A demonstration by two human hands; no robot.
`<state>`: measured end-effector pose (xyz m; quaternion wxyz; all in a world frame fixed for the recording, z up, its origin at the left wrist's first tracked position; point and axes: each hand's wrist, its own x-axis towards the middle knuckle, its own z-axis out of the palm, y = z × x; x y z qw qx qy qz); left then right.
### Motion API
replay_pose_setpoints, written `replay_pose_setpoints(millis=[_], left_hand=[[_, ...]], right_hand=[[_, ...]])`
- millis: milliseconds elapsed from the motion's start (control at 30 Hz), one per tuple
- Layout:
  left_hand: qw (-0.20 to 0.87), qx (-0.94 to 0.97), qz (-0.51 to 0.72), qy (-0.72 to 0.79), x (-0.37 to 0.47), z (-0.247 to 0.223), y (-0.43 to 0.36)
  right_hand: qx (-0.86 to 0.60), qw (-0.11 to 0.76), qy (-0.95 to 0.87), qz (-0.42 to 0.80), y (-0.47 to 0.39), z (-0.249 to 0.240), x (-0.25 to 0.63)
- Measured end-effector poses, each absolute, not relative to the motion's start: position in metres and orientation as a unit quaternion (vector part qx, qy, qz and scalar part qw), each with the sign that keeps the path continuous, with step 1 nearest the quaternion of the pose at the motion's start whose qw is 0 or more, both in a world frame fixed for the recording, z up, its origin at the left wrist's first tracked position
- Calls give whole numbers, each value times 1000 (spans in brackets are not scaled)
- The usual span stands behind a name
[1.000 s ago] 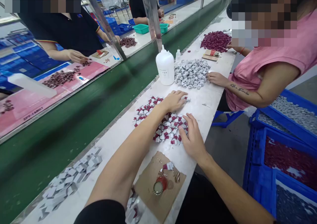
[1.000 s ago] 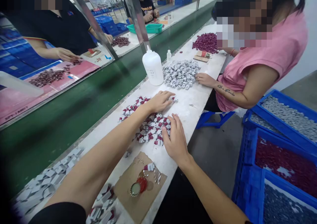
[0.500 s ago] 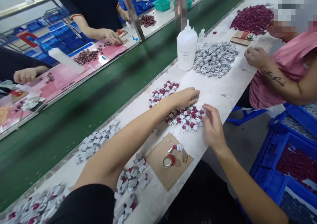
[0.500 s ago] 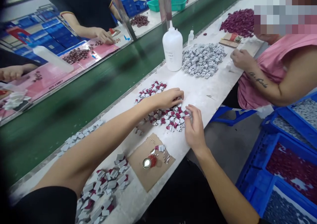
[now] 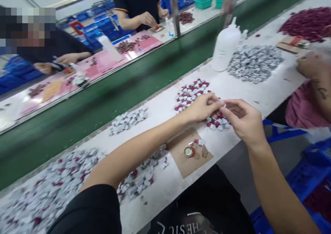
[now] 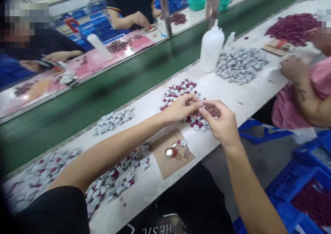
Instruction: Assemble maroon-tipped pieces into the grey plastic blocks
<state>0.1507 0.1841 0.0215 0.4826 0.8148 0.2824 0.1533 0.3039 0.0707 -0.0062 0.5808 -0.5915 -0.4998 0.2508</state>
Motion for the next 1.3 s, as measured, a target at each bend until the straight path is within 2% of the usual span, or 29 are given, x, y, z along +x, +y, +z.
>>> replay_pose_setpoints(millis=[133, 367, 500, 667, 833, 867, 1000, 1100, 1200, 1300], left_hand=[[446, 814, 143, 343, 79, 29, 153], [204, 784, 165, 562, -58, 20, 169], [172, 774, 163, 587, -90, 8, 180], [204, 764, 210, 575, -96, 5, 189], [261, 744, 258, 559, -76, 36, 148], [290, 736, 262, 553, -67, 45, 129], [521, 613, 300, 512, -22, 69, 36], [615, 496, 346, 507, 2, 60, -14], [614, 414, 419, 525, 7, 33, -40], [606, 374, 445, 543, 1, 6, -50]], right_hand=[[-581, 547, -518, 308, 43, -2, 296], [-585, 579, -380, 421, 1, -17, 309], [-575, 574, -356, 461, -9, -21, 300], [-531, 594, -319, 513, -11, -15, 279], [-487, 614, -280, 555, -13, -3, 260], [-481, 614, -288, 555, -16, 0, 255], [-484, 592, -364, 532, -29, 5, 236], [-515, 586, -419, 464, -34, -1, 228], [-553, 563, -479, 384, -34, -10, 226], [-550, 528, -536, 363, -31, -18, 228]])
